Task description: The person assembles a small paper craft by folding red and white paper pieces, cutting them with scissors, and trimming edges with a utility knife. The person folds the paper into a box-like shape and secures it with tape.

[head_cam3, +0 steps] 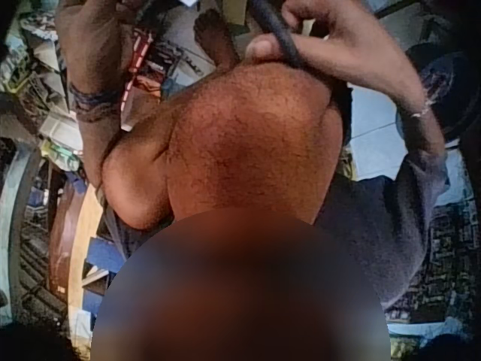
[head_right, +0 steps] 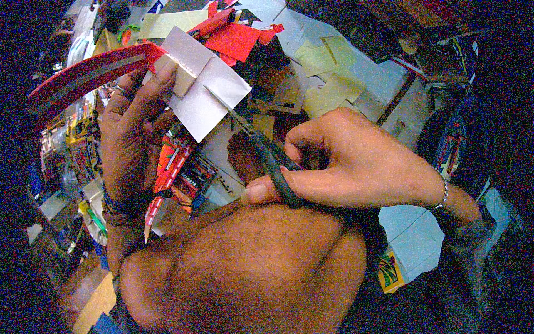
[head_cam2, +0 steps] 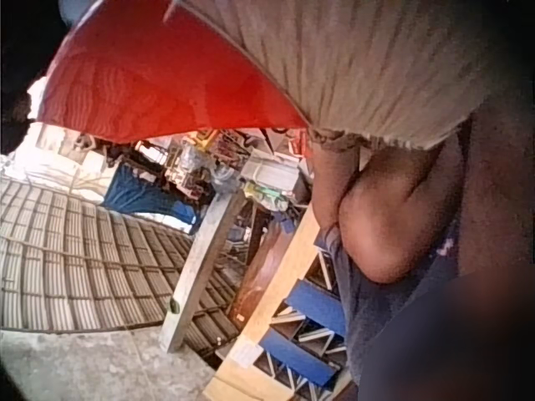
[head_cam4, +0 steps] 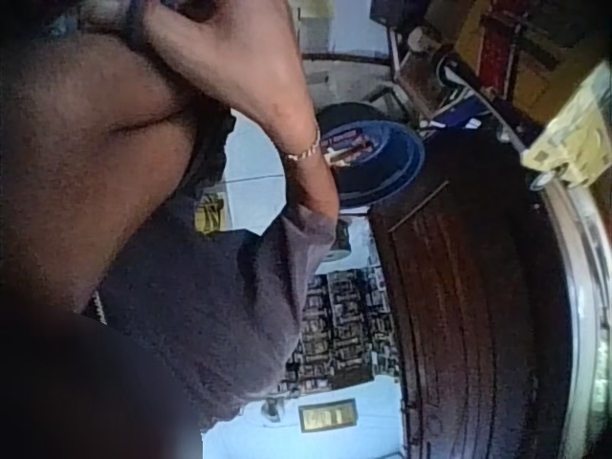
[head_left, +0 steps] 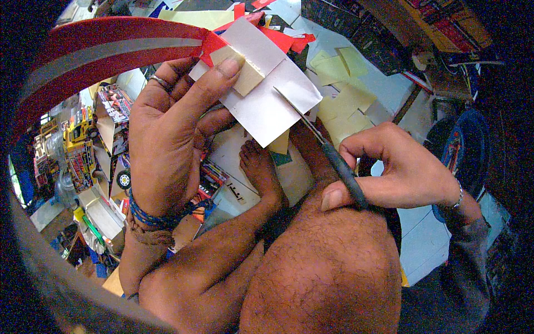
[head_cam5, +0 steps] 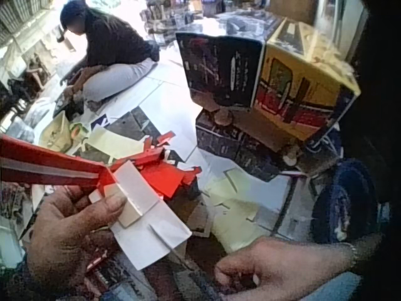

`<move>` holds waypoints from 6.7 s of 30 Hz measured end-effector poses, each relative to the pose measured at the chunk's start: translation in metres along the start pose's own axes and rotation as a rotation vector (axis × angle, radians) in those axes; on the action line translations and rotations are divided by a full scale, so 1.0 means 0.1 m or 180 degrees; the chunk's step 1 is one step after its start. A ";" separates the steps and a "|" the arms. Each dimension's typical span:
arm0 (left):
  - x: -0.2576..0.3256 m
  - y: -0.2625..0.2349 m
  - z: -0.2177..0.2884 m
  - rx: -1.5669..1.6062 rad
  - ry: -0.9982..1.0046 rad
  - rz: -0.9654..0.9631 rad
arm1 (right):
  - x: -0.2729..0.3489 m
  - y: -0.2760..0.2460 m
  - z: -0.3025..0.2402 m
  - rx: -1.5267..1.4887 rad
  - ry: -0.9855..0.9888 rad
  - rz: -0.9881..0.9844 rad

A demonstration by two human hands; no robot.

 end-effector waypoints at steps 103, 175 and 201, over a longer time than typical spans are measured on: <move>0.00 0.08 -0.07 0.0352 -0.0337 -0.0094 | -0.02 -0.01 0.07 -0.0123 0.0191 -0.0103; 0.01 0.01 -0.10 0.0481 -0.0281 0.0130 | 0.12 -0.23 0.18 0.0427 0.0258 -0.1078; 0.00 0.03 -0.16 0.0695 -0.0235 -0.0051 | -0.21 -0.20 -0.28 0.0995 0.0767 -0.1024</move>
Point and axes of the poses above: each hand's wrist, its own x-axis away from the middle knuckle, its own y-axis out of the palm, z = x × y, the point moved 2 cm from there along -x, towards the middle knuckle, and after that the axes turned 1 degree about -x, right-handed, at the moved point
